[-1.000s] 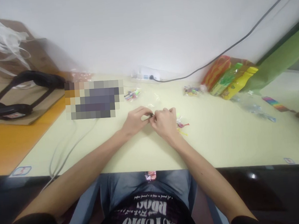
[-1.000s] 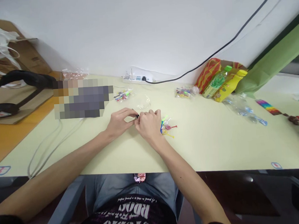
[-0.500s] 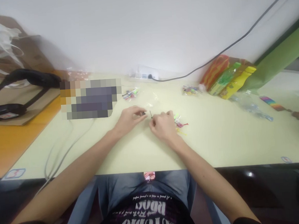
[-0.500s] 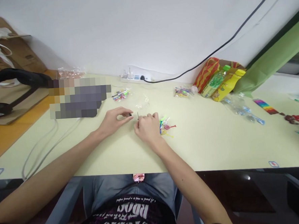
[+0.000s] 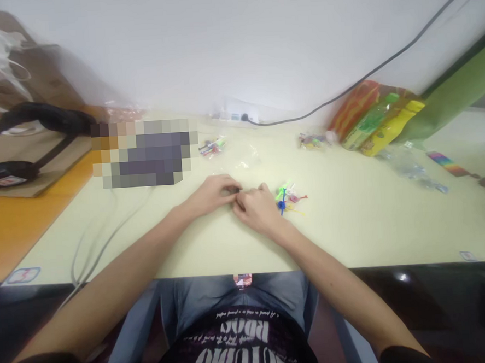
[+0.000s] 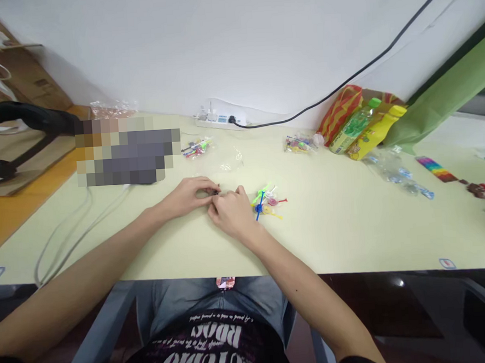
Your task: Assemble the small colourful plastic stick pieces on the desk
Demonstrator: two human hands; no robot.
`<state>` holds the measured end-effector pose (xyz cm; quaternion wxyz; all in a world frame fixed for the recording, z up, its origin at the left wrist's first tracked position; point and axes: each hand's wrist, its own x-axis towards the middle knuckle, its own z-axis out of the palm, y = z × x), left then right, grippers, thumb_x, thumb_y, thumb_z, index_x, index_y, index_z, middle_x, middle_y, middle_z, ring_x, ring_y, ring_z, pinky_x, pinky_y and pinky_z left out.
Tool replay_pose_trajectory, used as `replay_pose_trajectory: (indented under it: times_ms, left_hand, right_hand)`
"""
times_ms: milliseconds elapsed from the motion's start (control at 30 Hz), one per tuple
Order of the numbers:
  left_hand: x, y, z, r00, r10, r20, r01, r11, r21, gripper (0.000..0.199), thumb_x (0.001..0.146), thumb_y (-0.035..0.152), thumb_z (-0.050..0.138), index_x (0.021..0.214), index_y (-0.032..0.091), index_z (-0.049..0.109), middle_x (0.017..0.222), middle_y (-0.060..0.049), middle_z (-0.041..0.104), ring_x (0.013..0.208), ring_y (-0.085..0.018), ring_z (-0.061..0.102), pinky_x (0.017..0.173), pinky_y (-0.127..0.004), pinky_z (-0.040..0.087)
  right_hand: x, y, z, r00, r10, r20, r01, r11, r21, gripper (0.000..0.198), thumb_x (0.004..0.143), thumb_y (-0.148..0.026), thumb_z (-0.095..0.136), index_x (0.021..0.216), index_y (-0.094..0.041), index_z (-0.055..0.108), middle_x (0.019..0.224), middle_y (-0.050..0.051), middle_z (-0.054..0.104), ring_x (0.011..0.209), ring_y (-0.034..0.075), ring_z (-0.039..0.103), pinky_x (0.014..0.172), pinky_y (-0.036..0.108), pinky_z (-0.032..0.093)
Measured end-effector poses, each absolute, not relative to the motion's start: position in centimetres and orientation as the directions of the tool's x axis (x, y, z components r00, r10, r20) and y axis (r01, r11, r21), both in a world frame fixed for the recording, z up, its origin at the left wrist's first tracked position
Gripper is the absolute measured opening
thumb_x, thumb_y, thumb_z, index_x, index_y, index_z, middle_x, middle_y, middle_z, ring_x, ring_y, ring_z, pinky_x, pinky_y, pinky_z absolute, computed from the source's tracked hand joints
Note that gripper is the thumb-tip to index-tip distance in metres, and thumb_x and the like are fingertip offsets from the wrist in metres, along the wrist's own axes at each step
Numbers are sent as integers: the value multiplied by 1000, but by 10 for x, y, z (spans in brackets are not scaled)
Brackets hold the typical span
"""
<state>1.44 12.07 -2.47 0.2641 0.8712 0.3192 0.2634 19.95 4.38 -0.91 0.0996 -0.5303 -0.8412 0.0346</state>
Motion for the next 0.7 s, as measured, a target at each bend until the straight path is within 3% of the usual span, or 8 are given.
replay_pose_trajectory:
  times_ms: [133,300,400,533,633,700]
  left_hand:
    - [15,119,-21,680,680,274,425,-671,608,17,91,32,70,102,22,78,98,-3,77,91,-20,70,84,-31,51]
    - [18,116,-18,700,648,299,418,-711,565,17,91,34,71,103,23,78,97,-3,76,94,-21,69,87,-33,51]
    - [18,116,-19,719,621,312,403,-738,541,19,95,35,68,107,24,77,103,-4,76,98,-21,69,91,-34,51]
    - [17,116,-20,737,592,328,382,-764,521,20,97,35,65,108,23,77,106,-6,75,100,-22,69,94,-35,51]
    - [17,116,-20,743,587,322,385,-768,512,17,96,33,65,102,22,76,103,-6,74,96,-21,69,90,-35,51]
    - [17,116,-19,744,587,320,387,-769,509,15,95,31,65,98,21,76,100,-5,74,93,-21,68,88,-34,51]
  right_hand:
    - [220,53,-4,-464,859,214,772,511,-377,40,109,-43,49,83,-19,67,80,2,74,75,17,65,91,37,31]
    - [258,73,5,-378,853,360,721,515,-464,45,108,-47,49,72,-20,56,68,-1,63,70,16,57,90,35,33]
    - [274,78,6,-351,849,394,732,512,-450,45,107,-49,50,73,-21,56,71,0,64,77,19,57,90,36,34]
    - [289,70,2,-322,858,400,811,468,-352,36,105,-50,52,87,-22,66,95,6,71,98,25,57,91,39,33]
    - [299,60,-6,-153,906,394,921,276,-276,30,104,-45,52,98,-22,71,104,11,69,104,29,56,90,42,30]
    - [306,56,-10,-2,929,370,954,113,-276,30,103,-43,50,99,-21,70,98,11,70,102,30,57,89,42,28]
